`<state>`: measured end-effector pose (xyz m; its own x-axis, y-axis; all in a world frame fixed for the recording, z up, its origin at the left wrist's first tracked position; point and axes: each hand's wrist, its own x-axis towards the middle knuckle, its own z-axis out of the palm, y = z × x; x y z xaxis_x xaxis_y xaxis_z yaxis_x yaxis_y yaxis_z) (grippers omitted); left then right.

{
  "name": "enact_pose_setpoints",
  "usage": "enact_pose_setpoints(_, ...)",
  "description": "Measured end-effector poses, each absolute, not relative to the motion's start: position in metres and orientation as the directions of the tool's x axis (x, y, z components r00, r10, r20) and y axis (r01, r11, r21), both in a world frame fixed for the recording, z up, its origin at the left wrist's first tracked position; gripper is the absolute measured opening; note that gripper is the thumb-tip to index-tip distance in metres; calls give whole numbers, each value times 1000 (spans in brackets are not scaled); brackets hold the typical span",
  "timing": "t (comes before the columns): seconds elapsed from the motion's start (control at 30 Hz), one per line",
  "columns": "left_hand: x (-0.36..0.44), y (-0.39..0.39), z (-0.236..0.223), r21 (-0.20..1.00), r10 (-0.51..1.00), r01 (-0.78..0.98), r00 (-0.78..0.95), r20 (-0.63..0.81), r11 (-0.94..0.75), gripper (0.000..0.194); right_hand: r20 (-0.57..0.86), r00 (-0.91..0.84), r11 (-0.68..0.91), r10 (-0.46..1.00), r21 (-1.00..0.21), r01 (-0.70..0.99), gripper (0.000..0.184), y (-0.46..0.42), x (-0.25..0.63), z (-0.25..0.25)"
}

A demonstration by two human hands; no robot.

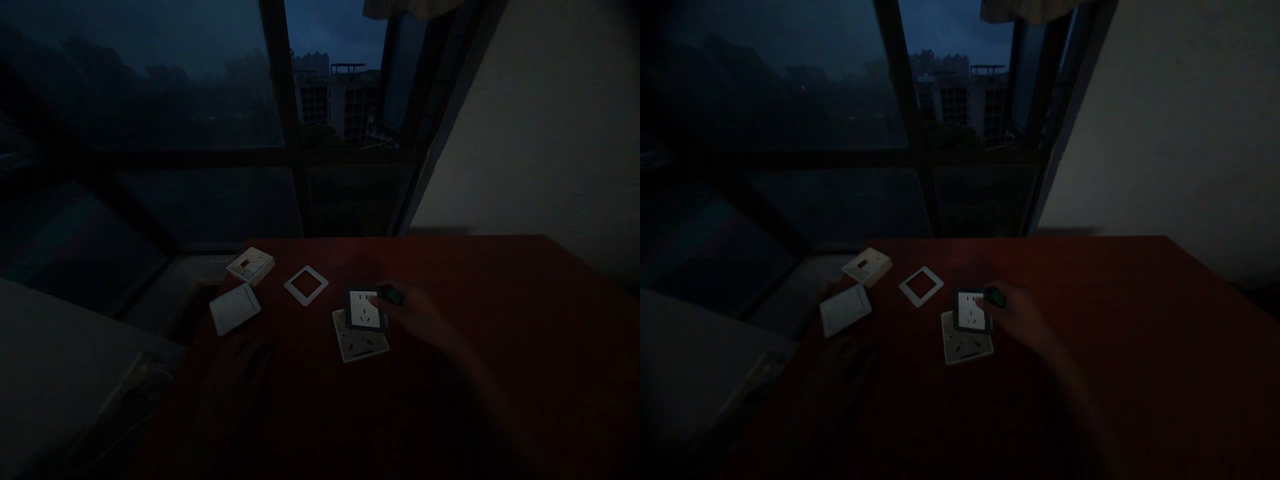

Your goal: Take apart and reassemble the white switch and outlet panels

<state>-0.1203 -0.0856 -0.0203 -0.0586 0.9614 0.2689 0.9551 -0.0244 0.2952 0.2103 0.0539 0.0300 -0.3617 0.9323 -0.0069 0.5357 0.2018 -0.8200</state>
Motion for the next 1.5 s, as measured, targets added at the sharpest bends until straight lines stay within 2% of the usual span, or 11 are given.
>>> enact_pose_setpoints(0.2,-114,-83,-11,332,936,943,-126,329,10,25,-21,-370,167,929,-867,469,27,54,211,35)
enact_pose_setpoints(0.3,-96,-73,-2,393,931,919,-125,343,-22,27,-27,-384,149,923,-895,421,28,53,210,37)
enact_pose_setpoints(0.37,-76,-63,6,432,956,900,-70,285,-63,34,-28,-406,147,913,-908,393,28,51,207,39)
enact_pose_setpoints(0.53,-19,-34,21,425,928,838,231,291,-342,79,-46,-482,132,875,-936,328,24,46,200,41)
enact_pose_setpoints(0.67,4,-19,19,344,864,799,404,301,-493,81,9,-516,185,857,-939,291,22,44,197,38)
enact_pose_setpoints(0.83,-7,-14,15,347,894,833,342,291,-431,83,13,-514,226,858,-907,354,22,45,197,36)
enact_pose_setpoints(0.97,-30,-12,13,402,938,876,140,316,-266,73,12,-425,281,905,-768,576,21,49,200,27)
enact_pose_setpoints(1.03,-39,-11,9,432,940,870,96,326,-239,71,1,-414,300,910,-690,659,21,50,200,20)
enact_pose_setpoints(1.13,-46,-9,0,462,952,859,86,292,-220,71,-36,-438,320,898,-630,707,27,48,200,11)
enact_pose_setpoints(1.27,-46,-10,-7,466,973,871,54,225,-156,72,-62,-459,327,887,-617,716,33,47,199,7)
enact_pose_setpoints(1.5,-43,-17,-6,465,978,861,161,134,-206,77,-73,-376,276,924,-555,785,24,56,224,13)
